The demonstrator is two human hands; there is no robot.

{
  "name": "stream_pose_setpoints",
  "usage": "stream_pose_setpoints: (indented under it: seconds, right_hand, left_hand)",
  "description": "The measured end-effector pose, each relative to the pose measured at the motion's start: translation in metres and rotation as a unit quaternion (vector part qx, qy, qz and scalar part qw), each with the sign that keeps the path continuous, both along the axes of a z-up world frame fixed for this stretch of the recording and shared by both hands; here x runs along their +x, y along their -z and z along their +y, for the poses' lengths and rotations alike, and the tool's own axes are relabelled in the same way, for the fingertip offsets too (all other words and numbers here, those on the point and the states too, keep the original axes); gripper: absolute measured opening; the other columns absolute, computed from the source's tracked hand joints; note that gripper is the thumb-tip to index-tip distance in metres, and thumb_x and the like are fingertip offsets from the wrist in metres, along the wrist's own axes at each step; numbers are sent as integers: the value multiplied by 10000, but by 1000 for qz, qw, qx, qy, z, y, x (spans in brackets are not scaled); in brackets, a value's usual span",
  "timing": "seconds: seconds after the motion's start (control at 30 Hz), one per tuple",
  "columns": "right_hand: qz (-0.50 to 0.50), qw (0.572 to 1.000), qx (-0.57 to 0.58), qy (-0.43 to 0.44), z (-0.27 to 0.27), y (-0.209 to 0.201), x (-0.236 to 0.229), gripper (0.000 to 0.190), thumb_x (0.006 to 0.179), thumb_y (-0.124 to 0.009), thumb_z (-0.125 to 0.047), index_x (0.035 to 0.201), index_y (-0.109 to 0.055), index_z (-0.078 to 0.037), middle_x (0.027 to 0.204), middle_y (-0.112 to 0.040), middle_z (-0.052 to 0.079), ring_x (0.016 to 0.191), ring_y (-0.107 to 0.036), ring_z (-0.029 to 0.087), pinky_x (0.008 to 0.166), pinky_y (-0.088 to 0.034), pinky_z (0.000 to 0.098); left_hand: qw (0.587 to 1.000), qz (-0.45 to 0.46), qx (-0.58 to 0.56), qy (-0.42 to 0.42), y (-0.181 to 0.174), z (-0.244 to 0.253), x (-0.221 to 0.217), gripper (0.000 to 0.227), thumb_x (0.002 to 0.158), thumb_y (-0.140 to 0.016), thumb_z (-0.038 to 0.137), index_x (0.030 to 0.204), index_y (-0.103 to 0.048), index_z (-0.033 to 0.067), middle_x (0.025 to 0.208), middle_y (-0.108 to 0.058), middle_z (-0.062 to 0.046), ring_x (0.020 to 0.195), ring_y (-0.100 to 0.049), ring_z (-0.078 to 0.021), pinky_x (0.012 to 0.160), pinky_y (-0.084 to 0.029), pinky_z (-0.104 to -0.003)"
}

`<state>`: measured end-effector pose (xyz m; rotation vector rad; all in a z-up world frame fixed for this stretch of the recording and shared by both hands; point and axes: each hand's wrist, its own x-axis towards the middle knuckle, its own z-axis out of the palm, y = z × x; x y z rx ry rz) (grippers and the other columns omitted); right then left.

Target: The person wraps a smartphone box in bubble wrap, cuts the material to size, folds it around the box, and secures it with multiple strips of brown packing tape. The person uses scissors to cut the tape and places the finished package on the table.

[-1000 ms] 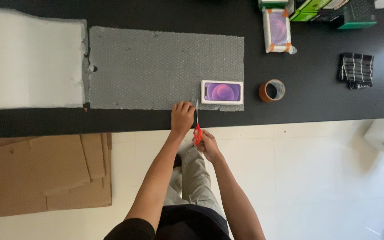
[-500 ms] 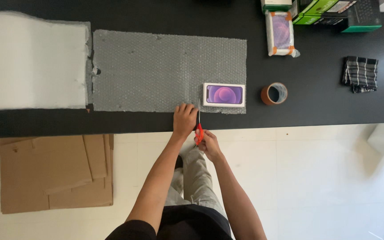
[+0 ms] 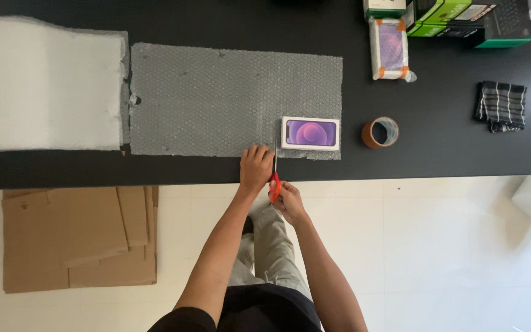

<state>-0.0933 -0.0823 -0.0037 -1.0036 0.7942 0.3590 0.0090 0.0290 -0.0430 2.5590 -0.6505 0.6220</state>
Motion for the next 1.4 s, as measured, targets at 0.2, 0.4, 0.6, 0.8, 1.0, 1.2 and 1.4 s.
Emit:
stream_pose_setpoints:
  seconds: [0.2,0.4,0.6,0.8,1.0,1.2,1.4]
  right_hand:
    - [-11,1000,-1,-5,-9,13,5,216,990,-772,-256,933,-659,-82,625,-620,134,359,-298,80,348,-243,181]
    - [10,1000,-5,-2,-12,-13,16,260,962,-812,-288,910,-657,-86,602,-594,80,352,-301,51,333,-241,149]
    - [11,1000,-7,-16,-19,-2,21,266,978,-798,-289,913,-654,-75,598,-594,118,355,-281,62,327,-229,170]
    - [5,1000,1,-12,-21,-13,27,250,971,-798,-254,895,-652,-65,579,-573,110,340,-299,73,326,-232,172]
    - [15,1000,7,-15,-26,-2,40,262,973,-801,-285,906,-653,-80,584,-585,102,342,-284,63,331,-232,173]
    - [3,1000,-7,-29,-31,-2,46,276,972,-813,-271,902,-667,-47,594,-597,134,330,-310,80,320,-234,184]
    - [68,995,72,-22,-49,-44,22,299,912,-816,-374,867,-685,-108,643,-636,59,415,-493,72,376,-268,103]
  left_hand:
    - [1000,25,-9,-7,-1,2,-4,159,1025,-661,260,885,-674,185,929,-560,35,893,-572,-193,761,-432,-337]
    - [998,52,-12,-12,-6,2,-7,152,1047,-639,273,924,-672,189,957,-556,30,934,-577,-200,779,-439,-342]
    - [998,58,-7,-21,3,1,-6,138,1028,-648,301,933,-693,211,991,-591,41,998,-600,-199,826,-458,-358]
    - [997,74,-18,-11,-26,2,-5,147,1060,-606,264,1002,-706,173,1231,-664,-9,1291,-580,-254,1054,-437,-423]
    - [995,97,-23,7,-15,2,-1,152,1075,-589,273,1058,-718,194,1138,-726,-4,1230,-653,-245,1194,-373,-528]
    - [995,97,-18,5,-13,3,1,157,1079,-585,298,1064,-703,195,1125,-722,5,1227,-651,-228,1226,-328,-554]
    - [984,166,61,-15,-27,-2,6,111,1028,-645,206,1098,-724,172,1171,-670,-24,1291,-578,-250,1151,-435,-497]
